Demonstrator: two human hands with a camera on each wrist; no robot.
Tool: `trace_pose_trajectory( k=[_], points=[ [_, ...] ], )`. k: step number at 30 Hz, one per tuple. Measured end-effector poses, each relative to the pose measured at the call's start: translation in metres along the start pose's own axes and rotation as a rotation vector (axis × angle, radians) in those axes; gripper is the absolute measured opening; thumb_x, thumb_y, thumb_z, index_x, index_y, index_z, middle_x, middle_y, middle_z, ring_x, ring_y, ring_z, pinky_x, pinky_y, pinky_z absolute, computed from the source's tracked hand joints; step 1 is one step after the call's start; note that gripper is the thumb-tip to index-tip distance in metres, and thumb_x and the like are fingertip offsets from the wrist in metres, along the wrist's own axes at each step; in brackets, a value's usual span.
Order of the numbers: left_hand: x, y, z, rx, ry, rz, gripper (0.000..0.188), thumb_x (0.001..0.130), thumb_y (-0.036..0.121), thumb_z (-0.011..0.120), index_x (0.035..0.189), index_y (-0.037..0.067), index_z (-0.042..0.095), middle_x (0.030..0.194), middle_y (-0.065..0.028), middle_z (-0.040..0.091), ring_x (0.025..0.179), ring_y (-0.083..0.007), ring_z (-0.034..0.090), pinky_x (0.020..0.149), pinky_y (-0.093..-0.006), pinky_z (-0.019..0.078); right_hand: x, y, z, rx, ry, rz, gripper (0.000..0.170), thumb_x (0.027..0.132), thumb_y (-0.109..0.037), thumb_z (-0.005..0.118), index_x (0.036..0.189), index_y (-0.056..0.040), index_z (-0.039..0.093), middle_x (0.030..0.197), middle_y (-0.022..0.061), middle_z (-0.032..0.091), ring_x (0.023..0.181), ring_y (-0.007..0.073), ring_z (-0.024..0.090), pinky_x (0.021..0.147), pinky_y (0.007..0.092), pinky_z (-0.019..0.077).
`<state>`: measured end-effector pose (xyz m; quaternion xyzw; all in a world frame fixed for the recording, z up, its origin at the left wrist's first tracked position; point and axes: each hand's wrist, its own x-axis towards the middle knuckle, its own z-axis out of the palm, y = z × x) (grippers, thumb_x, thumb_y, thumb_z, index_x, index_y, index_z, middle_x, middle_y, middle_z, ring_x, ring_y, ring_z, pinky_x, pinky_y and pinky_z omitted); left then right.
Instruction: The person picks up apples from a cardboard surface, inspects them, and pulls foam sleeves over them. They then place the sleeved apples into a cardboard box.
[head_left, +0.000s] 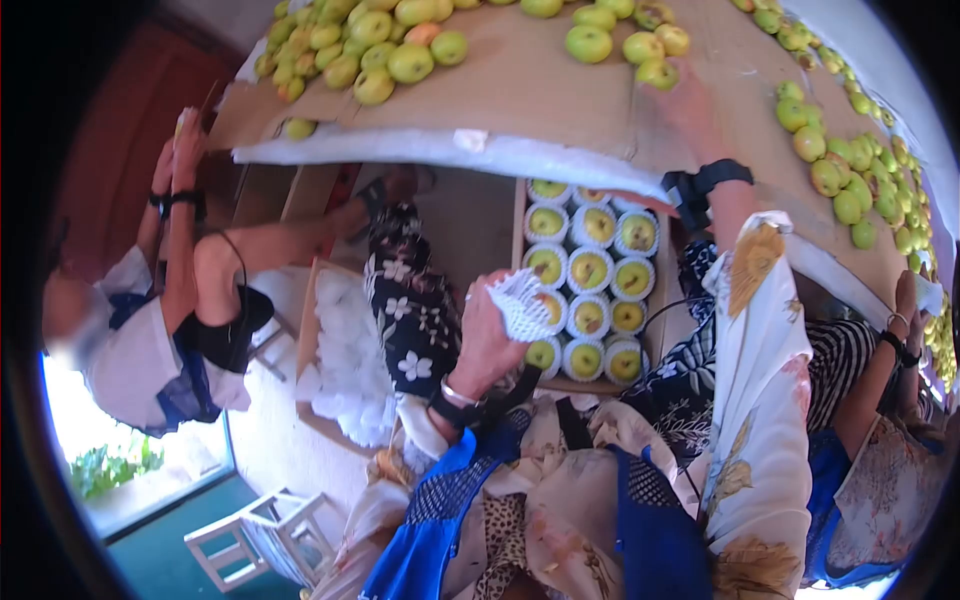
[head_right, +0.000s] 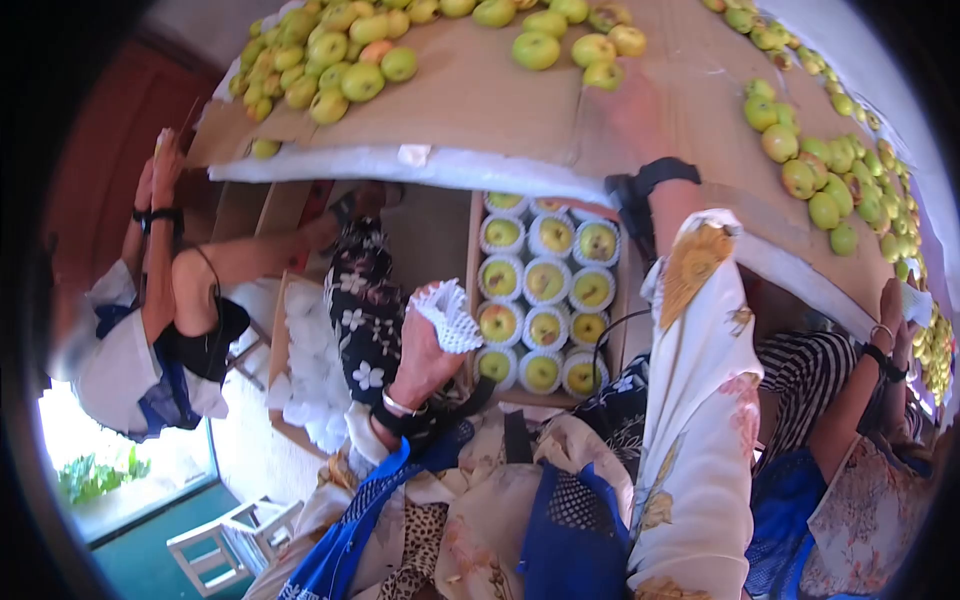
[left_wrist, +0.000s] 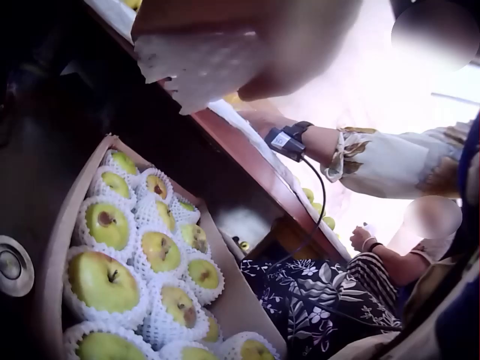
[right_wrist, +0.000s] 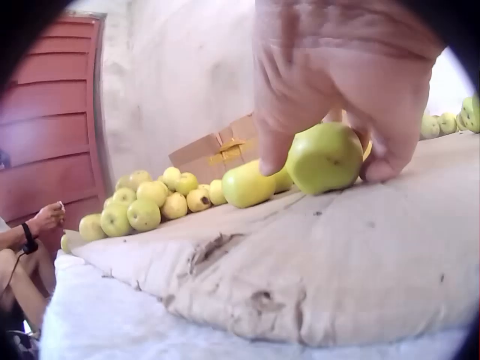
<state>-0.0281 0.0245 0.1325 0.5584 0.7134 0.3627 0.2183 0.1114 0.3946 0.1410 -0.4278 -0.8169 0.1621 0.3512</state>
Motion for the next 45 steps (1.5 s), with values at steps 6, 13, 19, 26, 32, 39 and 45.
trace_pose_trajectory(
  k=[6, 13, 19, 26, 32, 39, 45],
  points=[
    [-0.006, -0.004, 0.011, -0.089, 0.122, 0.004, 0.044, 0.068, 0.014, 0.069, 0.106, 0.002, 0.052, 0.099, -0.0158, 0.052, 0.093, -0.0330, 0.049, 0.082, -0.0375, 0.0396, -0.051, -0.024, -0.034, 0.091, -0.160, 0.113, 0.062, 0.067, -0.032, 0.073, 0.116, -0.0019, 0.050, 0.105, 0.0184, 0.059, 0.100, 0.0284, 0.057, 0.085, 0.0348, 0.0446],
    [-0.015, 0.011, 0.022, 0.021, 0.016, 0.060, 0.059, 0.066, 0.016, 0.073, 0.114, 0.000, 0.043, 0.099, -0.0168, 0.050, 0.095, -0.0347, 0.047, 0.081, -0.0404, 0.0390, -0.213, -0.105, -0.103, 1.284, -0.279, 0.594, 0.044, 0.077, -0.012, 0.062, 0.116, 0.0031, 0.049, 0.109, 0.0104, 0.057, 0.100, 0.0176, 0.057, 0.087, 0.0307, 0.0460],
    [-0.020, 0.033, 0.036, 0.010, -0.062, 0.123, 0.060, 0.063, 0.006, 0.068, 0.118, 0.003, 0.042, 0.100, -0.0174, 0.047, 0.096, -0.0375, 0.044, 0.081, -0.0440, 0.0367, -0.292, -0.140, -0.095, 1.549, -0.249, 0.691, 0.044, 0.081, -0.014, 0.057, 0.120, 0.0033, 0.045, 0.115, 0.0107, 0.055, 0.106, 0.0184, 0.054, 0.093, 0.0307, 0.0419],
    [-0.029, 0.033, 0.044, 0.098, -0.102, 0.252, 0.066, 0.061, 0.010, 0.074, 0.118, 0.002, 0.042, 0.107, -0.0165, 0.049, 0.100, -0.0357, 0.046, 0.087, -0.0428, 0.0351, -0.310, -0.139, -0.077, 1.767, -0.405, 0.651, 0.046, 0.085, -0.022, 0.056, 0.124, -0.0004, 0.044, 0.121, 0.0093, 0.052, 0.114, 0.0196, 0.048, 0.099, 0.0363, 0.0352],
    [-0.028, 0.035, 0.041, 0.065, -0.088, 0.294, 0.070, 0.060, 0.007, 0.071, 0.122, 0.004, 0.040, 0.110, -0.0182, 0.045, 0.104, -0.0364, 0.043, 0.090, -0.0437, 0.0336, -0.316, -0.132, -0.068, 1.874, -0.312, 0.857, 0.047, 0.086, -0.027, 0.056, 0.126, -0.0056, 0.043, 0.126, 0.0072, 0.048, 0.118, 0.0209, 0.045, 0.099, 0.0449, 0.0342],
    [-0.026, 0.033, 0.021, -0.411, -0.084, -0.009, 0.066, 0.072, 0.021, 0.071, 0.125, 0.003, 0.035, 0.115, -0.0127, 0.043, 0.103, -0.0217, 0.047, 0.089, -0.0350, 0.0374, -0.310, -0.127, -0.070, 1.578, -0.180, 0.711, 0.048, 0.082, -0.014, 0.058, 0.125, -0.0043, 0.041, 0.121, 0.0075, 0.049, 0.115, 0.0181, 0.046, 0.099, 0.0374, 0.0350],
    [-0.027, 0.039, 0.028, -0.851, -0.279, -0.454, 0.034, 0.087, 0.020, 0.056, 0.116, 0.009, 0.041, 0.105, -0.0055, 0.045, 0.088, -0.0105, 0.048, 0.071, -0.0250, 0.0425, -0.311, -0.140, -0.070, 1.126, -0.304, 0.470, 0.062, 0.067, -0.005, 0.072, 0.122, -0.0031, 0.043, 0.115, 0.0049, 0.051, 0.111, 0.0162, 0.048, 0.099, 0.0315, 0.0343]
  ],
)
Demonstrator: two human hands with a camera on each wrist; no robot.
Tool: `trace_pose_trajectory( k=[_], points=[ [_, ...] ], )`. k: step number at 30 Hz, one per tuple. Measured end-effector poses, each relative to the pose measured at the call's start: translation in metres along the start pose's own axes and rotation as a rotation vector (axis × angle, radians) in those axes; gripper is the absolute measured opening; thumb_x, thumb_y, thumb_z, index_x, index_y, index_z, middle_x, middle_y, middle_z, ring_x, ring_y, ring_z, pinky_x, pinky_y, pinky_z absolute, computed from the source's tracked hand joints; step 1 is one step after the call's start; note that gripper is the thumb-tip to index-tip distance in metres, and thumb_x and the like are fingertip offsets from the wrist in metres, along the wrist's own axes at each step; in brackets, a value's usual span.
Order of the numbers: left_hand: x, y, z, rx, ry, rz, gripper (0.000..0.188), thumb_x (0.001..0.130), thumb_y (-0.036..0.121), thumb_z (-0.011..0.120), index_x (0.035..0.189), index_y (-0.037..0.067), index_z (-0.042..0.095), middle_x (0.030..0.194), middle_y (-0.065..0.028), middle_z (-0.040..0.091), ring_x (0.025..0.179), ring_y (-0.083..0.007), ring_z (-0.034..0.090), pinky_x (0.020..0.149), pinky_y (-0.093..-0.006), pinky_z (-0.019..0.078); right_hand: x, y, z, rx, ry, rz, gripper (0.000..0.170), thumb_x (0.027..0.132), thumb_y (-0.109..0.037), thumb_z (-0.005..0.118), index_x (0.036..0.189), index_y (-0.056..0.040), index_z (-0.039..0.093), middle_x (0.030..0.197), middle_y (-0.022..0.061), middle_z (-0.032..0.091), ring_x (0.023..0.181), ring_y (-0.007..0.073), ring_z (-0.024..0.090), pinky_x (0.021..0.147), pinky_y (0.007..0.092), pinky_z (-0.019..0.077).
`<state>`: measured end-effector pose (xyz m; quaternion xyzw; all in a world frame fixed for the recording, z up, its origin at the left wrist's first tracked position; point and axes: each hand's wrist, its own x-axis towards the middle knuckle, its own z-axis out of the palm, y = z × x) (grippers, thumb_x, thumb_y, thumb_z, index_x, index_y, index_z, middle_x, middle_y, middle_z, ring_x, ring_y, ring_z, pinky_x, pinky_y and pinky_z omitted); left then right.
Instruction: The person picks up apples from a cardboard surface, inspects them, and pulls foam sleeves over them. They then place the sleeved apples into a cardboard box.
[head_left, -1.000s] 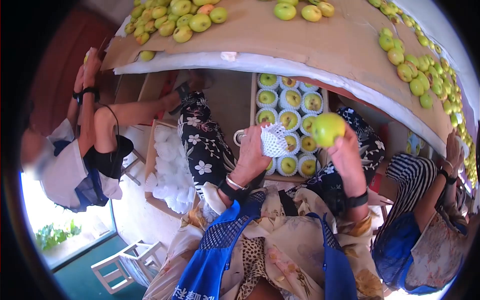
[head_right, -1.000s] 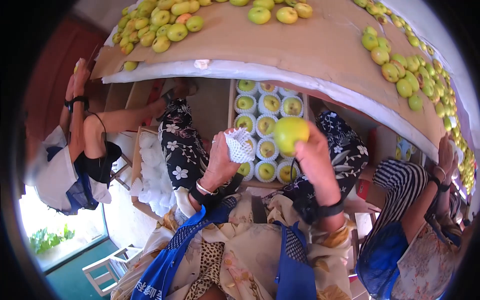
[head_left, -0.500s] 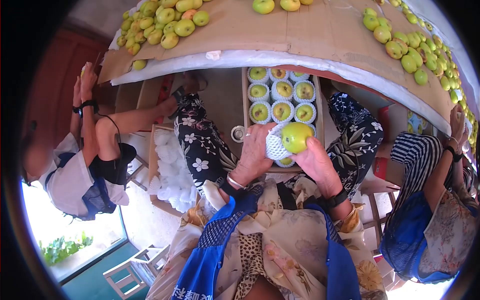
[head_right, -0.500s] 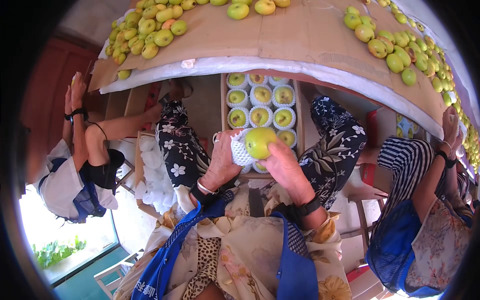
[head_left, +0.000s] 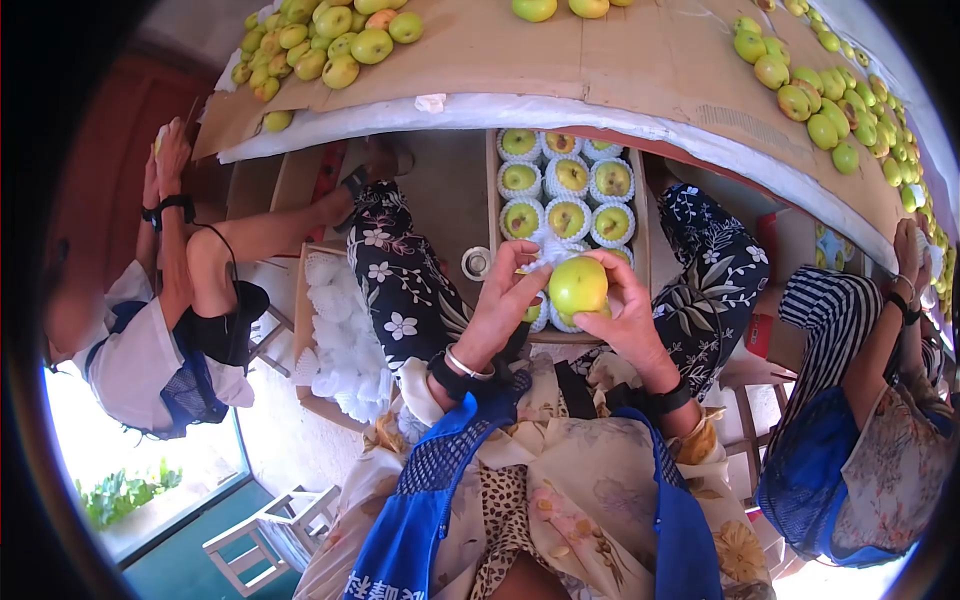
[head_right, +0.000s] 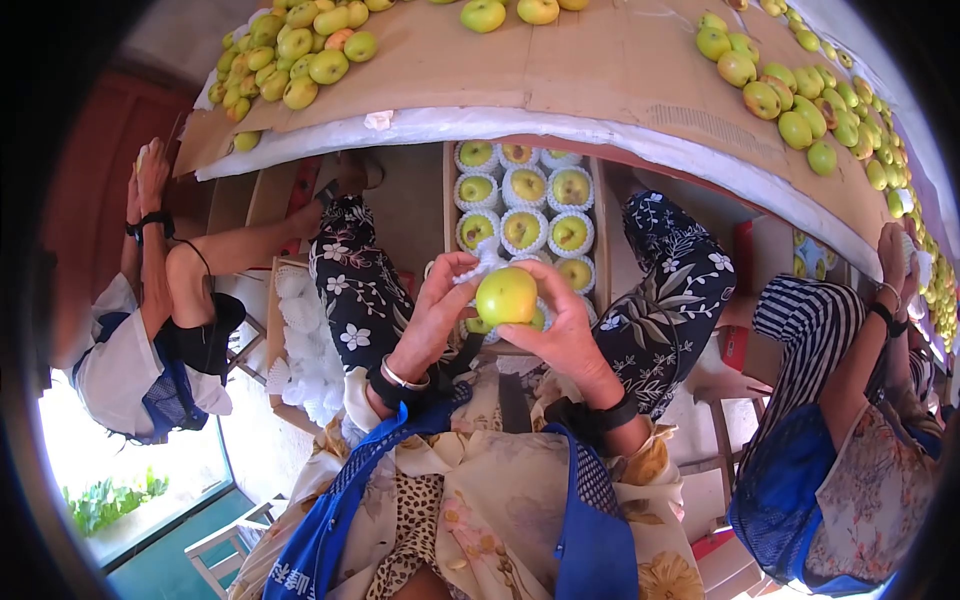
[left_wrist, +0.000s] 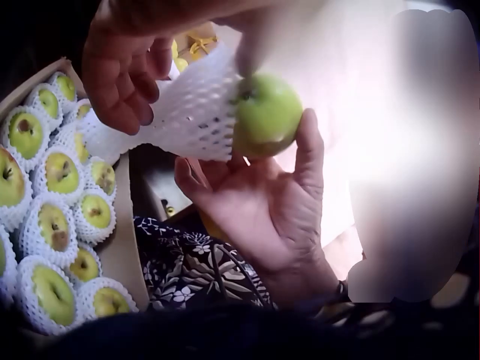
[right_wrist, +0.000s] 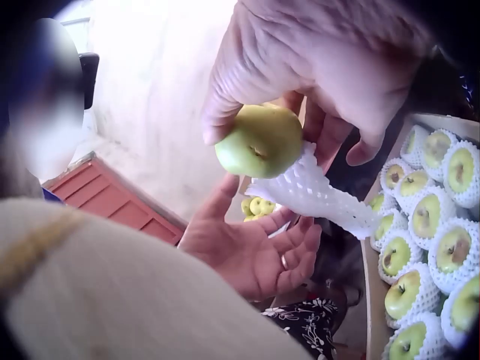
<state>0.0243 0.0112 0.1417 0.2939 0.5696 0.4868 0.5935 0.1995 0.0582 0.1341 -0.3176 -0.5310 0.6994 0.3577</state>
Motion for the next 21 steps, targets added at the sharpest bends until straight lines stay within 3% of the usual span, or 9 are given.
trace_pose_trajectory(
  k=[2, 6, 8, 10, 12, 14, 16, 18, 21],
  points=[
    [0.008, -0.015, -0.003, -0.081, 0.048, 0.022, 0.029, 0.084, 0.011, 0.058, 0.110, 0.008, 0.044, 0.100, -0.0040, 0.047, 0.083, -0.0081, 0.048, 0.067, -0.0216, 0.0413, 0.000, -0.004, -0.001, -0.179, -0.087, -0.040, 0.061, 0.068, -0.005, 0.072, 0.122, -0.0029, 0.043, 0.115, 0.0052, 0.050, 0.111, 0.0166, 0.048, 0.099, 0.0317, 0.0345],
    [0.013, -0.029, -0.011, 0.075, 0.035, 0.198, 0.023, 0.081, 0.004, 0.059, 0.101, 0.005, 0.048, 0.089, -0.0017, 0.051, 0.077, -0.0066, 0.048, 0.064, -0.0199, 0.0410, 0.002, -0.001, 0.002, -0.156, -0.030, -0.012, 0.062, 0.068, -0.005, 0.073, 0.122, -0.0022, 0.042, 0.115, 0.0058, 0.051, 0.111, 0.0171, 0.048, 0.099, 0.0320, 0.0349],
    [0.011, -0.027, -0.009, 0.151, 0.022, 0.203, 0.016, 0.080, 0.003, 0.059, 0.094, 0.004, 0.052, 0.079, 0.0018, 0.052, 0.073, -0.0039, 0.047, 0.062, -0.0190, 0.0408, 0.006, 0.009, 0.001, 0.022, 0.200, 0.062, 0.063, 0.067, -0.005, 0.074, 0.121, -0.0014, 0.042, 0.115, 0.0066, 0.050, 0.112, 0.0176, 0.047, 0.100, 0.0327, 0.0339],
    [0.012, -0.030, -0.007, 0.123, 0.011, 0.181, 0.013, 0.082, 0.004, 0.059, 0.093, 0.004, 0.052, 0.078, 0.0026, 0.052, 0.072, -0.0032, 0.047, 0.063, -0.0189, 0.0408, 0.007, 0.013, -0.002, -0.035, 0.199, 0.032, 0.064, 0.067, -0.005, 0.074, 0.122, -0.0008, 0.041, 0.116, 0.0072, 0.050, 0.112, 0.0174, 0.047, 0.098, 0.0330, 0.0362],
    [0.013, -0.032, -0.003, 0.096, -0.004, 0.152, 0.011, 0.083, 0.005, 0.058, 0.092, 0.004, 0.053, 0.078, 0.0033, 0.053, 0.071, -0.0024, 0.047, 0.064, -0.0187, 0.0408, 0.005, 0.017, -0.002, -0.198, 0.109, -0.140, 0.064, 0.067, -0.006, 0.075, 0.122, -0.0017, 0.042, 0.116, 0.0077, 0.050, 0.111, 0.0170, 0.047, 0.095, 0.0327, 0.0397],
    [0.017, -0.032, 0.001, -0.091, 0.029, 0.182, 0.008, 0.087, 0.007, 0.056, 0.094, 0.004, 0.053, 0.080, 0.0038, 0.053, 0.074, -0.0014, 0.046, 0.064, -0.0183, 0.0402, 0.004, 0.014, -0.003, -0.252, 0.060, -0.149, 0.065, 0.067, -0.007, 0.075, 0.122, -0.0027, 0.042, 0.116, 0.0079, 0.050, 0.110, 0.0170, 0.048, 0.094, 0.0322, 0.0405],
    [0.013, -0.025, 0.004, -0.069, 0.038, 0.209, 0.007, 0.088, 0.008, 0.055, 0.093, 0.004, 0.053, 0.080, 0.0036, 0.053, 0.074, -0.0016, 0.046, 0.064, -0.0181, 0.0400, 0.004, 0.007, -0.001, -0.302, 0.006, -0.161, 0.066, 0.066, -0.008, 0.076, 0.122, -0.0037, 0.042, 0.116, 0.0081, 0.050, 0.110, 0.0170, 0.049, 0.093, 0.0317, 0.0414],
    [0.012, -0.022, 0.003, -0.047, 0.045, 0.233, 0.007, 0.089, 0.008, 0.054, 0.093, 0.003, 0.053, 0.080, 0.0034, 0.053, 0.074, -0.0018, 0.046, 0.064, -0.0180, 0.0398, 0.003, 0.001, 0.003, -0.173, -0.029, 0.066, 0.068, 0.064, -0.009, 0.077, 0.123, -0.0055, 0.042, 0.117, 0.0083, 0.050, 0.110, 0.0182, 0.049, 0.094, 0.0328, 0.0401],
    [0.013, -0.022, 0.001, 0.036, 0.044, 0.267, 0.007, 0.089, 0.010, 0.053, 0.092, 0.003, 0.054, 0.080, 0.0041, 0.053, 0.073, -0.0019, 0.046, 0.064, -0.0181, 0.0396, 0.004, 0.015, 0.001, -0.245, 0.054, -0.037, 0.070, 0.062, -0.009, 0.077, 0.123, -0.0054, 0.042, 0.117, 0.0116, 0.050, 0.109, 0.0224, 0.051, 0.092, 0.0339, 0.0412]
  ],
)
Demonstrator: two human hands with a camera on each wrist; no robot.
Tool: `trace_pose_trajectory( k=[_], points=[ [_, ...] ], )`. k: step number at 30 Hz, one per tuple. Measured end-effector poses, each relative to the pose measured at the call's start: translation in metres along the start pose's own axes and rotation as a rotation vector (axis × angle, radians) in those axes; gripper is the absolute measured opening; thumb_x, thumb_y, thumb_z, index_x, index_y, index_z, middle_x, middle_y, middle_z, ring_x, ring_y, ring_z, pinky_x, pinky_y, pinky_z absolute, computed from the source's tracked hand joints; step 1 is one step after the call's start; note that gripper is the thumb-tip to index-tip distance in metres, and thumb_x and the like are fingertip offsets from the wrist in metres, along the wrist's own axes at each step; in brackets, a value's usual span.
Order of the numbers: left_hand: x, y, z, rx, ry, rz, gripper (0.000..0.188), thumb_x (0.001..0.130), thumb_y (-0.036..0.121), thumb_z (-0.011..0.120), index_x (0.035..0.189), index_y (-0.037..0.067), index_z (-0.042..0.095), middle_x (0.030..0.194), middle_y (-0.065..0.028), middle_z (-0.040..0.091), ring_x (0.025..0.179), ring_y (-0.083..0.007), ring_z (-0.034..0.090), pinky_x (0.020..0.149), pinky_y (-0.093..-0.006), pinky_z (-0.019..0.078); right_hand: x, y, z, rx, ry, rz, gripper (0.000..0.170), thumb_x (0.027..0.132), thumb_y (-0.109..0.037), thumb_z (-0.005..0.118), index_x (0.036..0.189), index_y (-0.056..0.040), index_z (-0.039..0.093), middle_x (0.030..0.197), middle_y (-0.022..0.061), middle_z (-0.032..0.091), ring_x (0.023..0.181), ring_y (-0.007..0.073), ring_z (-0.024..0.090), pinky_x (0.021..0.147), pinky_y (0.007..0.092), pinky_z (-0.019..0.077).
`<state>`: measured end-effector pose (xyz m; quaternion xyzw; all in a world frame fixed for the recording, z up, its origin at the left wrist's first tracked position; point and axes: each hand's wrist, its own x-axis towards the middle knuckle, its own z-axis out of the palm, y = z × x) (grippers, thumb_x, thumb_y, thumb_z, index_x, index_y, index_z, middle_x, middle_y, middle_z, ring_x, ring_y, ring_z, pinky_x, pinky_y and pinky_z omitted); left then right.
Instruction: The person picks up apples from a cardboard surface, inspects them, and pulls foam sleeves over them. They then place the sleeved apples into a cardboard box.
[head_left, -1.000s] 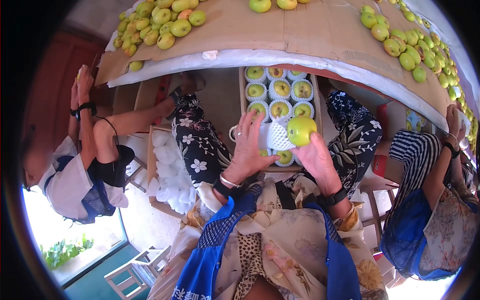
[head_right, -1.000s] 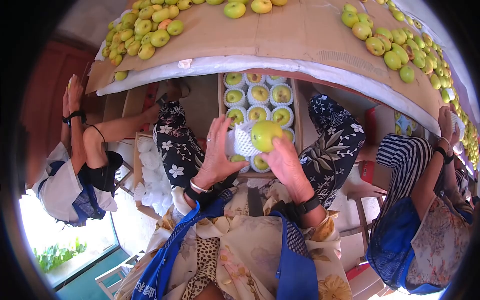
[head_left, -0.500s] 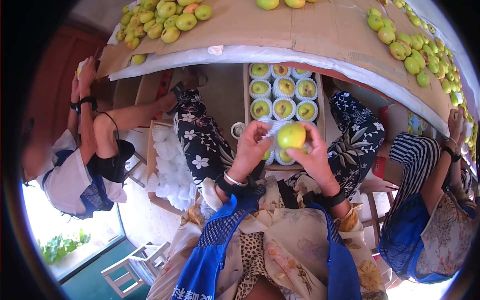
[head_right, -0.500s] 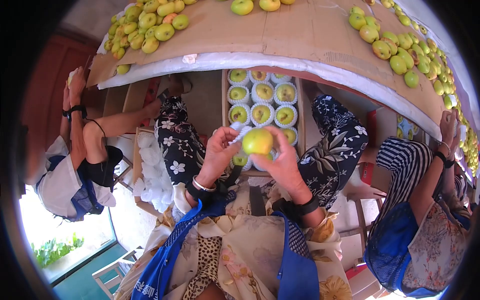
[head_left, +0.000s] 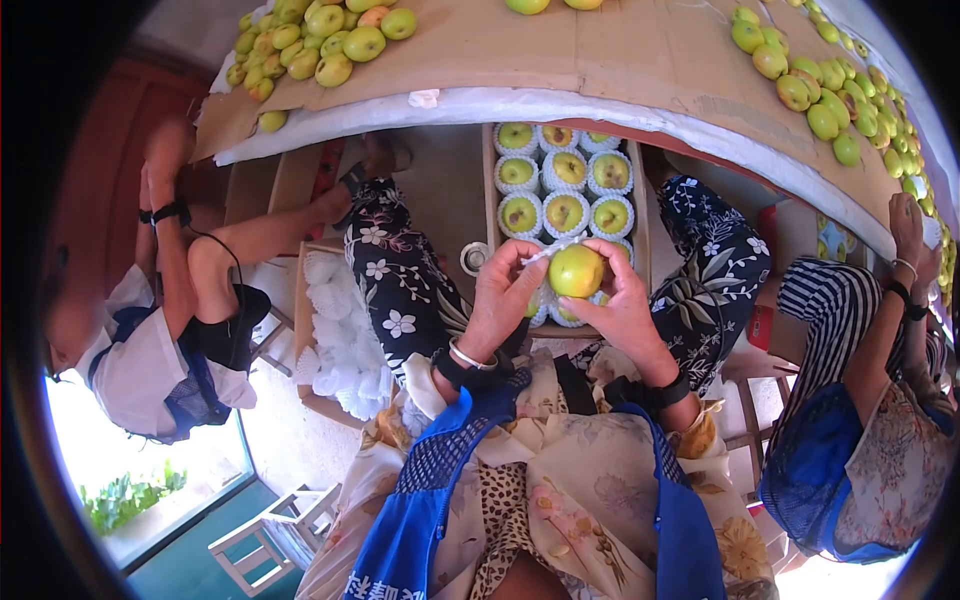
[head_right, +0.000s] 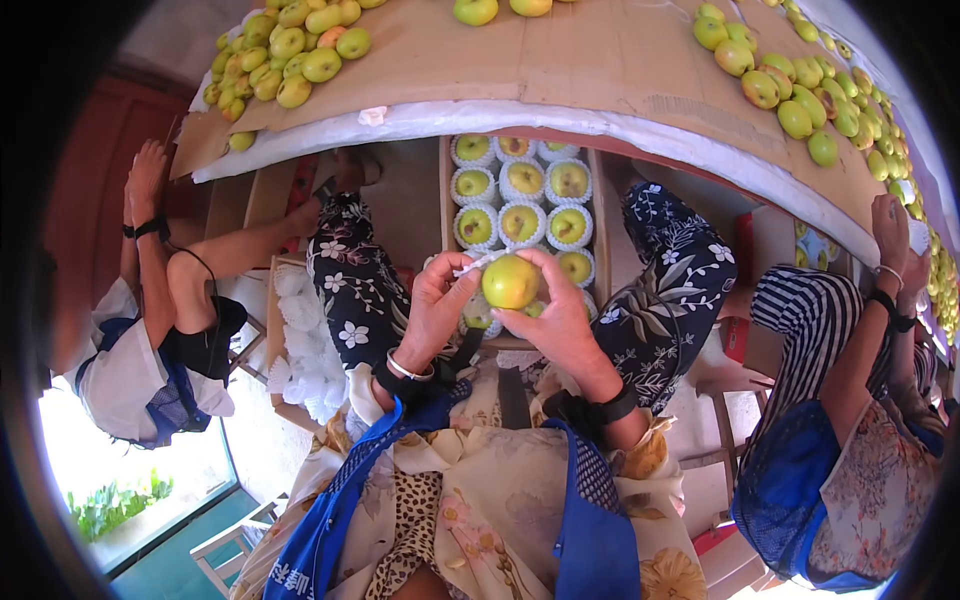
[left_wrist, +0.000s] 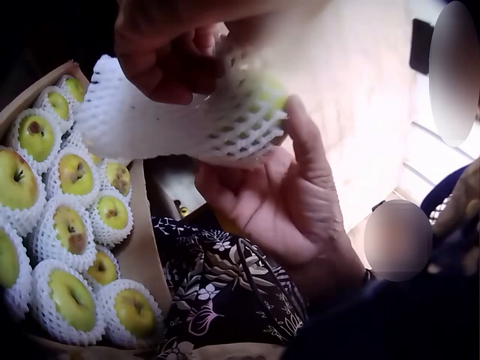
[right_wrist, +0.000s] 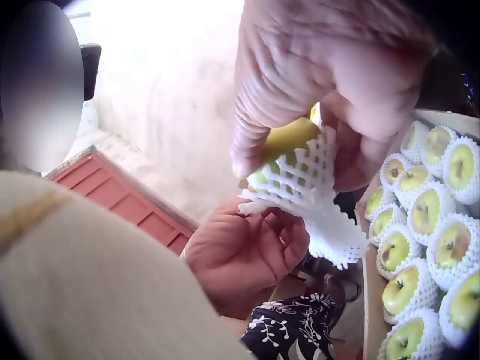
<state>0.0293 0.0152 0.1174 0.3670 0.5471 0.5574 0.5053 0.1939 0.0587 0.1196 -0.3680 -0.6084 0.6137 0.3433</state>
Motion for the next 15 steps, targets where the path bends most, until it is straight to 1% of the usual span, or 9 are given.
trace_pose_trajectory(
  k=[1, 3, 4, 6, 8, 9, 11, 13, 15],
  points=[
    [-0.003, 0.004, 0.002, 0.005, -0.002, 0.026, 0.007, 0.089, 0.010, 0.054, 0.091, 0.003, 0.055, 0.081, 0.0036, 0.053, 0.075, -0.0022, 0.046, 0.065, -0.0182, 0.0397, 0.001, -0.005, 0.000, 0.000, 0.002, 0.000, 0.070, 0.062, -0.009, 0.077, 0.123, -0.0054, 0.042, 0.117, 0.0116, 0.050, 0.109, 0.0224, 0.051, 0.092, 0.0339, 0.0412],
    [-0.004, 0.004, 0.002, 0.010, -0.007, 0.049, 0.008, 0.089, 0.011, 0.054, 0.090, 0.003, 0.055, 0.082, 0.0031, 0.052, 0.077, -0.0026, 0.046, 0.065, -0.0184, 0.0398, 0.002, -0.019, 0.003, -0.361, 0.085, -0.082, 0.072, 0.060, -0.010, 0.078, 0.123, -0.0046, 0.042, 0.114, 0.0157, 0.051, 0.105, 0.0291, 0.053, 0.087, 0.0355, 0.0434],
    [-0.001, 0.002, 0.001, 0.088, -0.013, 0.081, 0.008, 0.089, 0.011, 0.055, 0.091, 0.004, 0.053, 0.086, 0.0021, 0.052, 0.080, -0.0037, 0.047, 0.067, -0.0189, 0.0407, 0.003, -0.022, 0.004, -0.363, 0.085, -0.081, 0.072, 0.060, -0.010, 0.078, 0.123, -0.0046, 0.042, 0.114, 0.0157, 0.051, 0.105, 0.0291, 0.053, 0.087, 0.0355, 0.0434],
    [-0.001, 0.002, 0.003, 0.165, -0.017, 0.112, 0.010, 0.088, 0.012, 0.056, 0.093, 0.005, 0.052, 0.090, 0.0011, 0.051, 0.083, -0.0049, 0.048, 0.068, -0.0194, 0.0416, 0.008, -0.025, 0.008, -0.518, 0.220, -0.139, 0.075, 0.057, -0.012, 0.079, 0.122, -0.0043, 0.041, 0.111, 0.0183, 0.050, 0.101, 0.0338, 0.052, 0.083, 0.0370, 0.0445],
    [-0.003, 0.020, 0.011, -0.489, -0.020, -0.284, 0.022, 0.085, 0.010, 0.061, 0.100, 0.007, 0.045, 0.099, -0.0026, 0.050, 0.091, -0.0087, 0.050, 0.074, -0.0223, 0.0440, 0.012, -0.025, 0.012, -0.579, 0.224, -0.165, 0.077, 0.056, -0.012, 0.079, 0.123, -0.0044, 0.040, 0.111, 0.0183, 0.049, 0.101, 0.0342, 0.051, 0.082, 0.0378, 0.0446],
    [-0.001, 0.018, 0.011, -0.488, -0.020, -0.283, 0.022, 0.085, 0.010, 0.061, 0.100, 0.007, 0.045, 0.099, -0.0026, 0.050, 0.091, -0.0087, 0.050, 0.074, -0.0223, 0.0440, 0.014, -0.024, 0.013, -0.639, 0.229, -0.188, 0.079, 0.056, -0.012, 0.079, 0.123, -0.0046, 0.039, 0.111, 0.0182, 0.049, 0.100, 0.0347, 0.051, 0.081, 0.0385, 0.0448],
    [0.006, 0.014, 0.011, -0.366, -0.105, -0.121, 0.034, 0.082, 0.008, 0.065, 0.105, 0.008, 0.039, 0.104, -0.0054, 0.050, 0.094, -0.0119, 0.051, 0.079, -0.0258, 0.0454, 0.018, -0.022, 0.015, -0.662, 0.222, -0.203, 0.079, 0.055, -0.012, 0.079, 0.124, -0.0045, 0.039, 0.111, 0.0182, 0.049, 0.099, 0.0354, 0.051, 0.081, 0.0388, 0.0448],
    [0.008, 0.016, 0.013, -0.367, -0.071, -0.096, 0.038, 0.081, 0.007, 0.065, 0.108, 0.008, 0.038, 0.105, -0.0069, 0.050, 0.095, -0.0125, 0.052, 0.080, -0.0266, 0.0452, 0.021, -0.024, 0.015, -0.685, 0.215, -0.218, 0.080, 0.055, -0.012, 0.078, 0.124, -0.0044, 0.039, 0.110, 0.0182, 0.049, 0.099, 0.0361, 0.051, 0.080, 0.0391, 0.0449],
    [0.008, 0.018, 0.011, -0.368, -0.043, -0.076, 0.042, 0.080, 0.006, 0.066, 0.111, 0.008, 0.037, 0.106, -0.0083, 0.051, 0.096, -0.0130, 0.052, 0.081, -0.0274, 0.0450, 0.023, -0.031, 0.013, -0.636, 0.147, -0.272, 0.071, 0.061, -0.011, 0.077, 0.122, -0.0029, 0.041, 0.113, 0.0167, 0.050, 0.102, 0.0312, 0.053, 0.080, 0.0361, 0.0464]
  ],
)
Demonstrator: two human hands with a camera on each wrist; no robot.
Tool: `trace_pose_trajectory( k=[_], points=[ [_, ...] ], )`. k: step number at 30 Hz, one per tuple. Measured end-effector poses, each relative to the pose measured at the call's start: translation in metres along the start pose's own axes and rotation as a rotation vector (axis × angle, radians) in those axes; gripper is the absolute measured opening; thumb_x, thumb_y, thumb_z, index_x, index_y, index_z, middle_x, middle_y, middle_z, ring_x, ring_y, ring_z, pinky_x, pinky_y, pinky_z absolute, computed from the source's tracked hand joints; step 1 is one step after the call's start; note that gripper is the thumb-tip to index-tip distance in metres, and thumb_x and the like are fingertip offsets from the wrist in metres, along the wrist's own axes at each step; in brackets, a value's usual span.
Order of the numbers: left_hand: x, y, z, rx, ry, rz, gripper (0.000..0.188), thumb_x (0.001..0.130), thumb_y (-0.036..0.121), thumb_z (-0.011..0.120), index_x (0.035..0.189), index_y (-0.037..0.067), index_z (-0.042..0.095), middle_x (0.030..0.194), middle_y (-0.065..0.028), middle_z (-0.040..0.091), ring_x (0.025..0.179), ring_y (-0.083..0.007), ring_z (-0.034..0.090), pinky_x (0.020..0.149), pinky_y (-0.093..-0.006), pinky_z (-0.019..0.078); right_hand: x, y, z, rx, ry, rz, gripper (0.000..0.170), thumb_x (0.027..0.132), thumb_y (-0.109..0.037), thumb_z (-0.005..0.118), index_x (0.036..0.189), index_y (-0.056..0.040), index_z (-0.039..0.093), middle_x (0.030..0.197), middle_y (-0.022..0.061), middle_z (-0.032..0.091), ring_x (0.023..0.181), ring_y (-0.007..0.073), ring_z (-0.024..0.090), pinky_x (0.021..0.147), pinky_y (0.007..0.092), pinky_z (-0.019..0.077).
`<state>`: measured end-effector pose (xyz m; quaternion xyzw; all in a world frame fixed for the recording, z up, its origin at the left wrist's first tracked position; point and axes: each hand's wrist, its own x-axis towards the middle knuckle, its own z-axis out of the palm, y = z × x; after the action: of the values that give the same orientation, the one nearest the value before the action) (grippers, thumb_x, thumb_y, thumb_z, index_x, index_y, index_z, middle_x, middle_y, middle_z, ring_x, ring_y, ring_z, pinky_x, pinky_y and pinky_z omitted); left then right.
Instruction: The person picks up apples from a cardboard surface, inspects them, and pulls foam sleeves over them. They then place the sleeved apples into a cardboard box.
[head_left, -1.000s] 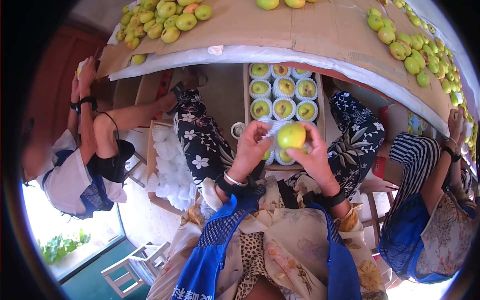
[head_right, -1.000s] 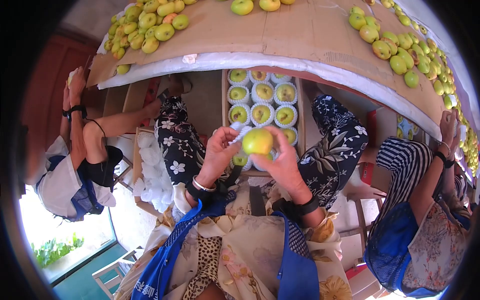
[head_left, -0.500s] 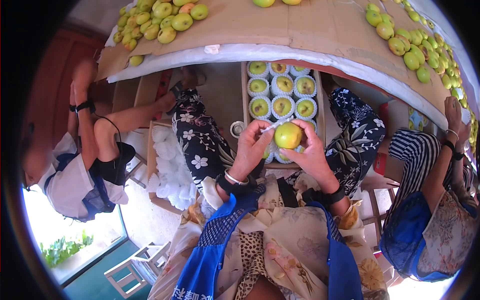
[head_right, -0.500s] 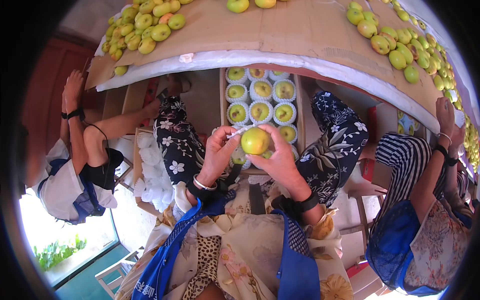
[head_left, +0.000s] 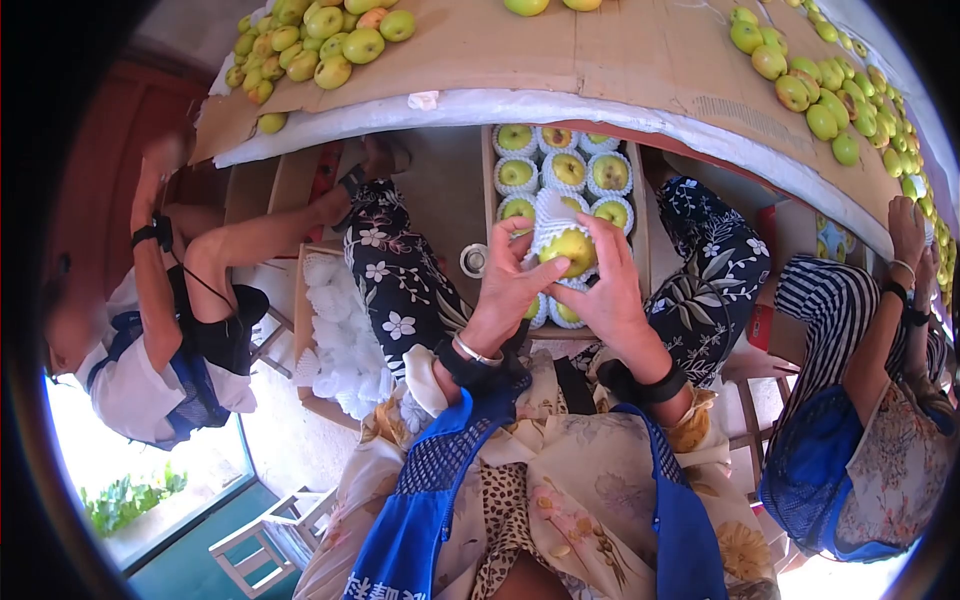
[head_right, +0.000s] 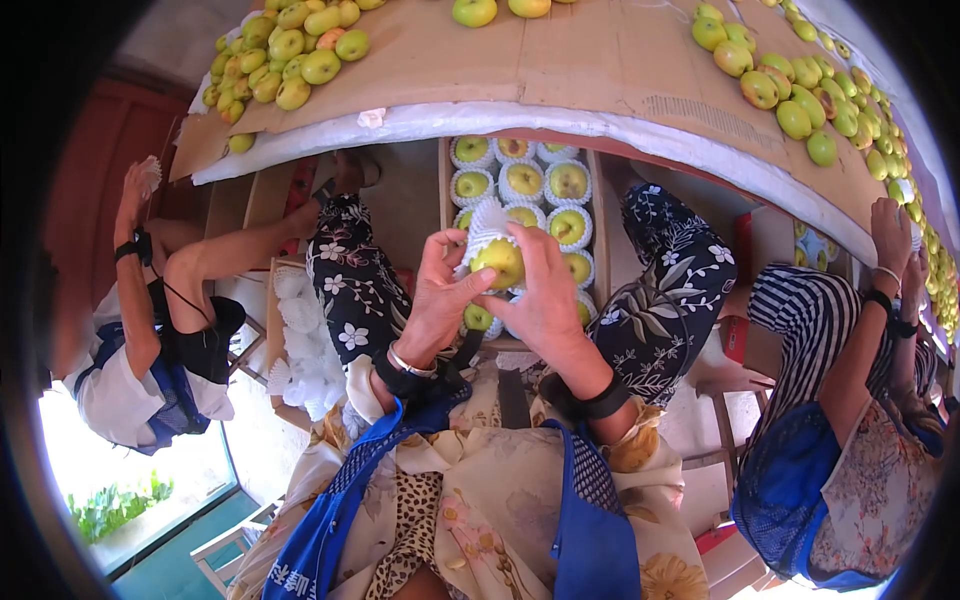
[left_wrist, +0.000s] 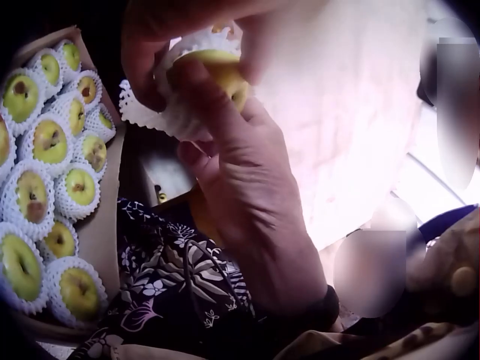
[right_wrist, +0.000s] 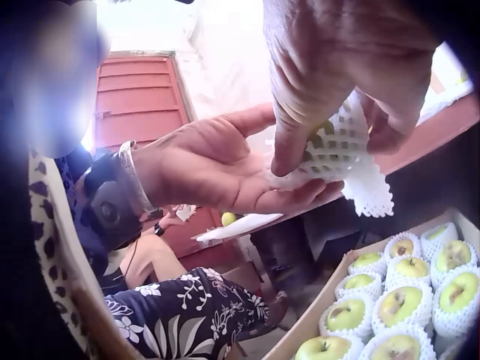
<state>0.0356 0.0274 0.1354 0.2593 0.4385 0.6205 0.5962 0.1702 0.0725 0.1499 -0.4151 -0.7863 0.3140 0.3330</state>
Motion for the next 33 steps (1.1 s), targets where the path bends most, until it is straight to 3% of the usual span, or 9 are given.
trace_pose_trajectory(
  k=[1, 3, 9, 15, 19, 24, 27, 30, 33],
  points=[
    [-0.001, 0.001, -0.002, -0.037, 0.027, -0.020, 0.043, 0.080, 0.006, 0.065, 0.113, 0.007, 0.037, 0.108, -0.0088, 0.051, 0.096, -0.0132, 0.052, 0.082, -0.0272, 0.0448, -0.002, 0.004, 0.001, -0.003, 0.002, 0.002, 0.071, 0.061, -0.011, 0.077, 0.122, -0.0029, 0.041, 0.113, 0.0167, 0.050, 0.102, 0.0312, 0.053, 0.080, 0.0361, 0.0464],
    [-0.002, 0.000, -0.006, -0.076, 0.057, -0.041, 0.045, 0.081, 0.005, 0.064, 0.116, 0.007, 0.037, 0.109, -0.0093, 0.051, 0.097, -0.0133, 0.053, 0.083, -0.0270, 0.0445, -0.011, 0.016, 0.002, 0.703, -0.034, 0.253, 0.051, 0.073, -0.008, 0.070, 0.117, -0.0010, 0.045, 0.114, 0.0141, 0.053, 0.104, 0.0215, 0.055, 0.081, 0.0306, 0.0474],
    [-0.004, -0.006, -0.009, -0.061, 0.058, -0.041, 0.049, 0.081, 0.005, 0.064, 0.121, 0.005, 0.036, 0.111, -0.0074, 0.050, 0.099, -0.0117, 0.052, 0.086, -0.0273, 0.0436, -0.012, 0.025, 0.000, 0.566, -0.054, 0.311, 0.020, 0.085, -0.003, 0.056, 0.104, 0.0020, 0.053, 0.104, 0.0113, 0.059, 0.091, 0.0128, 0.058, 0.075, 0.0263, 0.0492],
    [-0.006, -0.010, -0.009, 0.127, -0.013, 0.073, 0.053, 0.079, -0.002, 0.062, 0.125, 0.005, 0.036, 0.114, -0.0062, 0.051, 0.105, -0.0132, 0.051, 0.090, -0.0272, 0.0428, -0.013, 0.026, 0.008, 0.614, 0.072, 0.295, 0.013, 0.084, -0.004, 0.058, 0.096, 0.0012, 0.056, 0.087, 0.0067, 0.060, 0.081, 0.0107, 0.059, 0.070, 0.0237, 0.0489],
    [-0.004, -0.012, -0.010, 0.049, 0.026, 0.056, 0.060, 0.076, -0.001, 0.066, 0.125, 0.005, 0.032, 0.111, -0.0075, 0.049, 0.099, -0.0128, 0.052, 0.085, -0.0270, 0.0449, -0.011, 0.022, 0.007, 0.520, 0.074, 0.297, 0.011, 0.082, -0.003, 0.059, 0.092, 0.0001, 0.058, 0.081, 0.0060, 0.059, 0.076, 0.0113, 0.059, 0.065, 0.0241, 0.0482],
    [-0.004, -0.016, -0.013, 0.087, 0.076, 0.061, 0.060, 0.075, -0.003, 0.065, 0.124, 0.006, 0.030, 0.110, -0.0090, 0.050, 0.099, -0.0143, 0.052, 0.086, -0.0271, 0.0448, -0.008, 0.009, 0.005, 0.369, 0.050, -0.012, 0.013, 0.078, -0.001, 0.062, 0.090, -0.0010, 0.058, 0.080, 0.0075, 0.058, 0.067, 0.0146, 0.057, 0.059, 0.0258, 0.0461],
    [-0.002, -0.020, -0.017, 0.140, 0.145, 0.067, 0.058, 0.073, -0.006, 0.063, 0.121, 0.005, 0.032, 0.109, -0.0095, 0.050, 0.098, -0.0147, 0.052, 0.085, -0.0276, 0.0450, -0.011, 0.004, 0.007, 0.340, -0.037, -0.052, 0.015, 0.075, 0.000, 0.064, 0.088, -0.0010, 0.058, 0.078, 0.0076, 0.058, 0.067, 0.0170, 0.058, 0.060, 0.0253, 0.0460],
    [0.001, -0.023, -0.024, 0.070, 0.201, 0.106, 0.058, 0.070, -0.006, 0.064, 0.118, 0.005, 0.035, 0.108, -0.0094, 0.050, 0.097, -0.0150, 0.053, 0.084, -0.0290, 0.0458, -0.016, 0.008, 0.013, 0.333, -0.091, -0.031, 0.024, 0.072, -0.004, 0.068, 0.094, -0.0029, 0.057, 0.085, 0.0077, 0.057, 0.072, 0.0165, 0.057, 0.060, 0.0254, 0.0459],
    [0.001, -0.019, -0.026, 0.390, 0.244, 0.186, 0.054, 0.066, -0.003, 0.067, 0.113, 0.004, 0.041, 0.109, -0.0101, 0.051, 0.097, -0.0181, 0.054, 0.083, -0.0306, 0.0458, -0.014, -0.003, 0.006, 0.318, -0.005, 0.093, 0.042, 0.068, -0.009, 0.072, 0.104, -0.0035, 0.052, 0.092, 0.0087, 0.055, 0.079, 0.0175, 0.057, 0.062, 0.0265, 0.0465]
  ],
)
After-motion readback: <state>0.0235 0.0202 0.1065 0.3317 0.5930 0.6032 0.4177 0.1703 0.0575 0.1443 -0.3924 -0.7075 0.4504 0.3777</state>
